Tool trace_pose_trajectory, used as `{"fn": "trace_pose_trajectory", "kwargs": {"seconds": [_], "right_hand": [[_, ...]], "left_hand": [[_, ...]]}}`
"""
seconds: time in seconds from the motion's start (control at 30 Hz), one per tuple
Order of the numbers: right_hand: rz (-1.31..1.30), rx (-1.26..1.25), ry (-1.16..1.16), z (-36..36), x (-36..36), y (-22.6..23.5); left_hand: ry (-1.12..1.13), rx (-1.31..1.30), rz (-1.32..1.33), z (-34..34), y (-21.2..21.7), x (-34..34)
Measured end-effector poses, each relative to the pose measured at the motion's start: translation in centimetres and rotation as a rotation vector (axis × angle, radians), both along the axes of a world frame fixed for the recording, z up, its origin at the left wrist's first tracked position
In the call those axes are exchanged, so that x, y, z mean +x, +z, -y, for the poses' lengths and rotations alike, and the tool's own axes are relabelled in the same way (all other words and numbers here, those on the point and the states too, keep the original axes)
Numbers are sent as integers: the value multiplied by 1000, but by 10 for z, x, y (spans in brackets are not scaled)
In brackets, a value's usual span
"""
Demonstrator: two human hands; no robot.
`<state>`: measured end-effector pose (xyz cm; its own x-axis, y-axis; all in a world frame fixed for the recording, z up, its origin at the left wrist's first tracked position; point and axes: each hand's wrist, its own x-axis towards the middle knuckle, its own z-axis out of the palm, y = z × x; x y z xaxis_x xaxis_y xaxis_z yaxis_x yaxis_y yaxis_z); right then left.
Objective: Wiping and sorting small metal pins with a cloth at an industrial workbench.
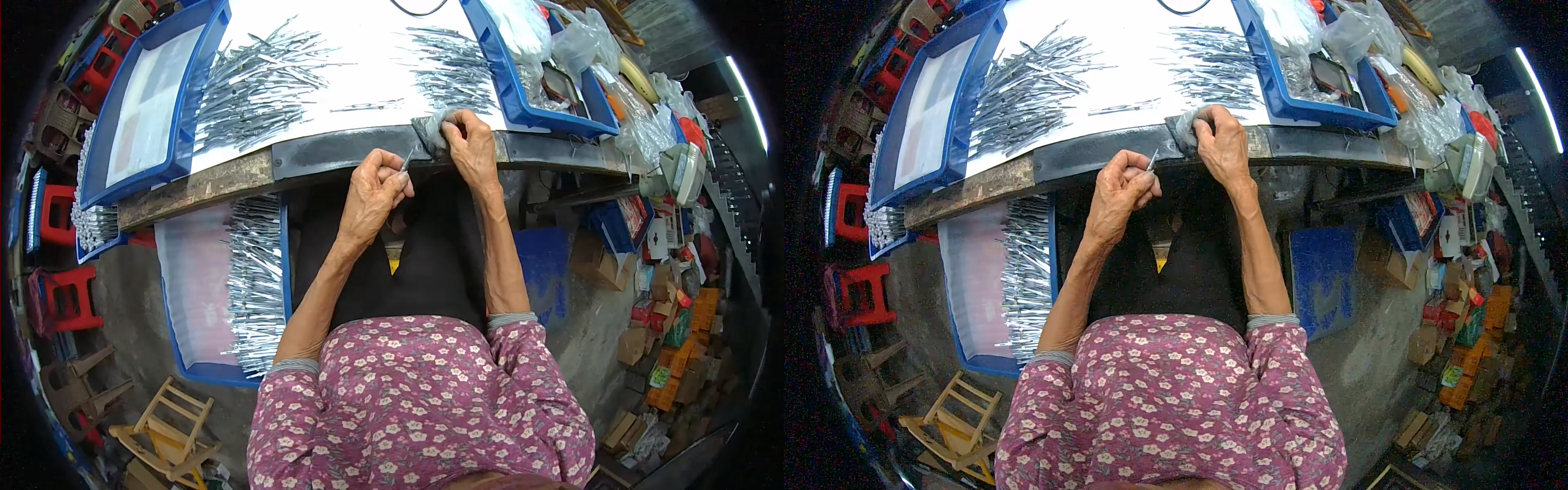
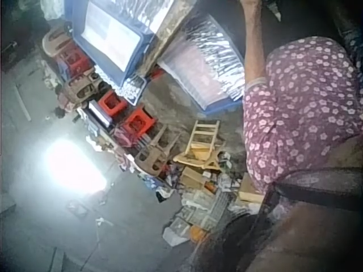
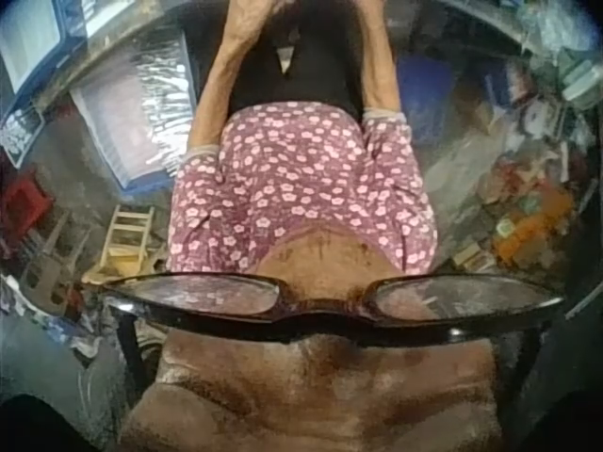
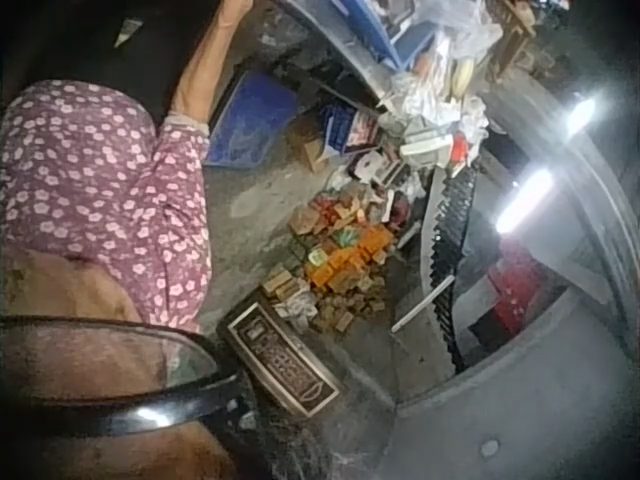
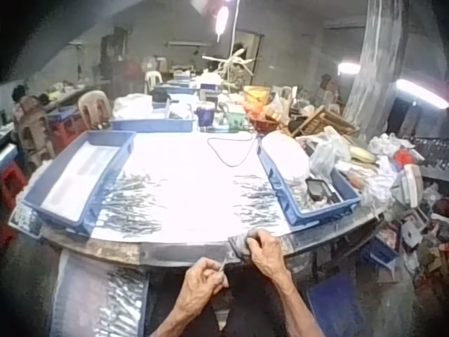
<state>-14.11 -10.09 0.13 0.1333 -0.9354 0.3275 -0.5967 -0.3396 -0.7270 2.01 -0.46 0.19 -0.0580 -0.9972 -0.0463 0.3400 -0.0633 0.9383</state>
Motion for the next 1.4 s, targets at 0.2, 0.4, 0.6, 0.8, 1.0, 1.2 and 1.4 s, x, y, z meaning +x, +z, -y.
{"fn": "trace_pose_trajectory", "kwargs": {"seconds": [0.2,0.4,0.6,0.8,1.0,1.2,1.4], "right_hand": [[198,72,11,-2,-2,2],[311,171,-19,-2,-2,7],[398,217,-40,-2,-2,8],[370,203,-52,0,-2,7],[374,200,-69,-1,-1,4],[485,209,-74,-4,0,8],[565,228,-56,-3,-6,8]], "left_hand": [[-14,-8,3,-1,-2,-1],[-38,-28,23,-2,-6,0],[-42,-41,23,-2,-9,-1],[-39,-40,48,-2,-7,-1],[-51,-29,51,-2,-6,-3],[-58,-21,53,-2,-5,-5],[-61,-30,62,-2,-3,-8]]}}
